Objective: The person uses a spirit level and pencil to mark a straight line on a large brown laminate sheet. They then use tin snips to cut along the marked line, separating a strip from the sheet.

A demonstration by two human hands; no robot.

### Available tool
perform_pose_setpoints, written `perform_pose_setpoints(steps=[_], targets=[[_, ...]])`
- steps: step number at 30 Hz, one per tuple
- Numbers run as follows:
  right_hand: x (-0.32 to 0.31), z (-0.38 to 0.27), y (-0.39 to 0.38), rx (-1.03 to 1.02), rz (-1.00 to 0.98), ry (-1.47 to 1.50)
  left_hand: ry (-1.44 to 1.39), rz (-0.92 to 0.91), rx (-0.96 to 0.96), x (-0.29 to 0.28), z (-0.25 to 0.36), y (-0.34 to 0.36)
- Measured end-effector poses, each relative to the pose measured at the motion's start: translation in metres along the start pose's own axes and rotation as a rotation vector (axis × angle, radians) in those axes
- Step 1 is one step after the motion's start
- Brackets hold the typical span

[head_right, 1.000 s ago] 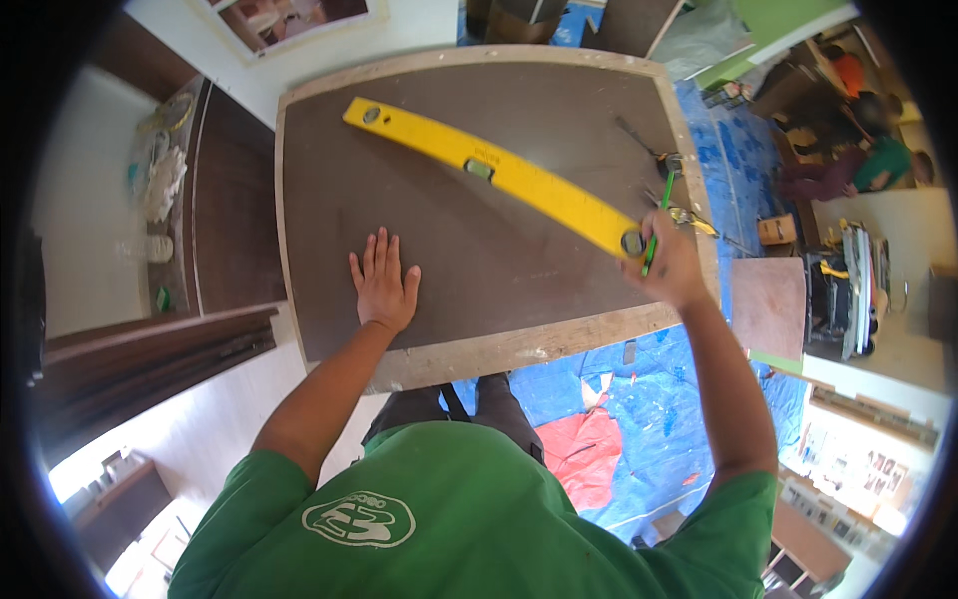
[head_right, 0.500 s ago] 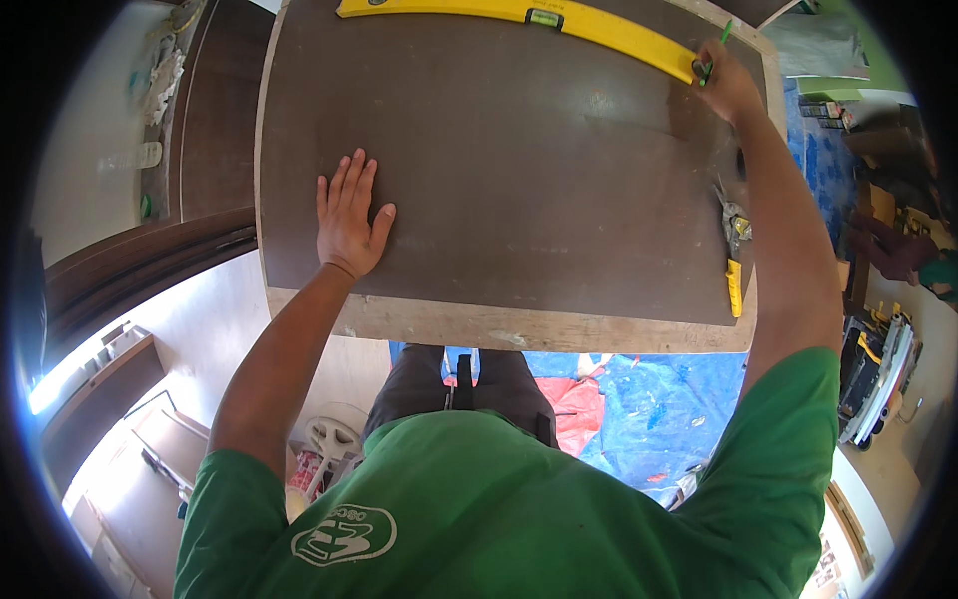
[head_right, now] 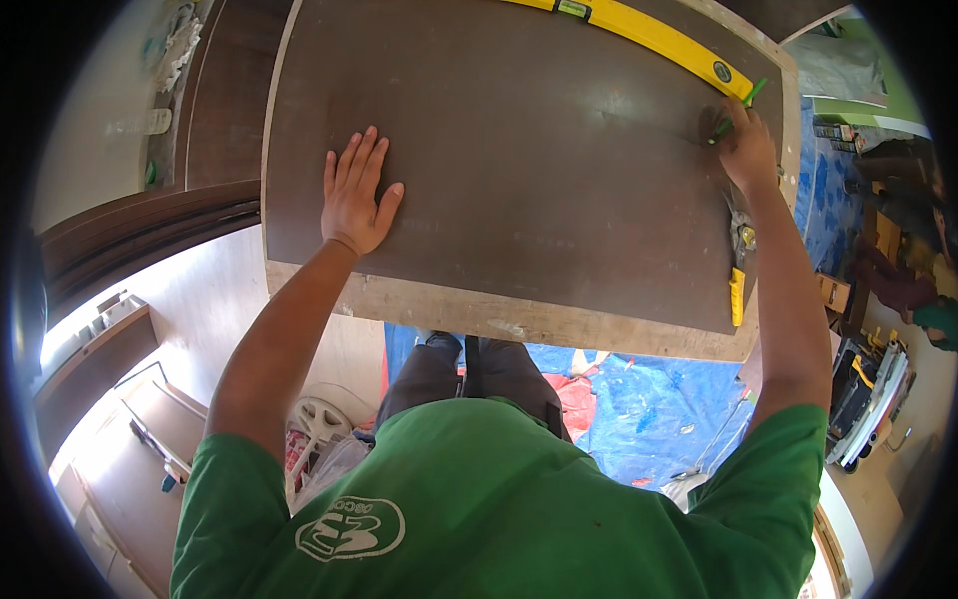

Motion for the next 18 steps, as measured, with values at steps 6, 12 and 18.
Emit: perform_pose_setpoints(steps=[6,12,18], targets=[[-0.03,0.045,-0.049,0.149,0.051,0.294,-0.023,-0.008,-0.024,0.002,0.001,0.001],[-0.031,0.101,-0.159,0.448,-0.226,0.208,-0.011,0.04,0.02,-0.005,0.004,0.004],[-0.014,0.113,-0.223,0.482,-0.553,-0.033,-0.002,0.021,0.023,-0.002,0.002,0.003]])
Point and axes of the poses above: each hand's wrist, its own y-axis towards the middle knuckle, its own x-axis out of the palm, z = x × y, the point moved 8 cm from there along y, towards the middle knuckle, and after that the axes turned 9 degrees about x, right-handed, at the moved point
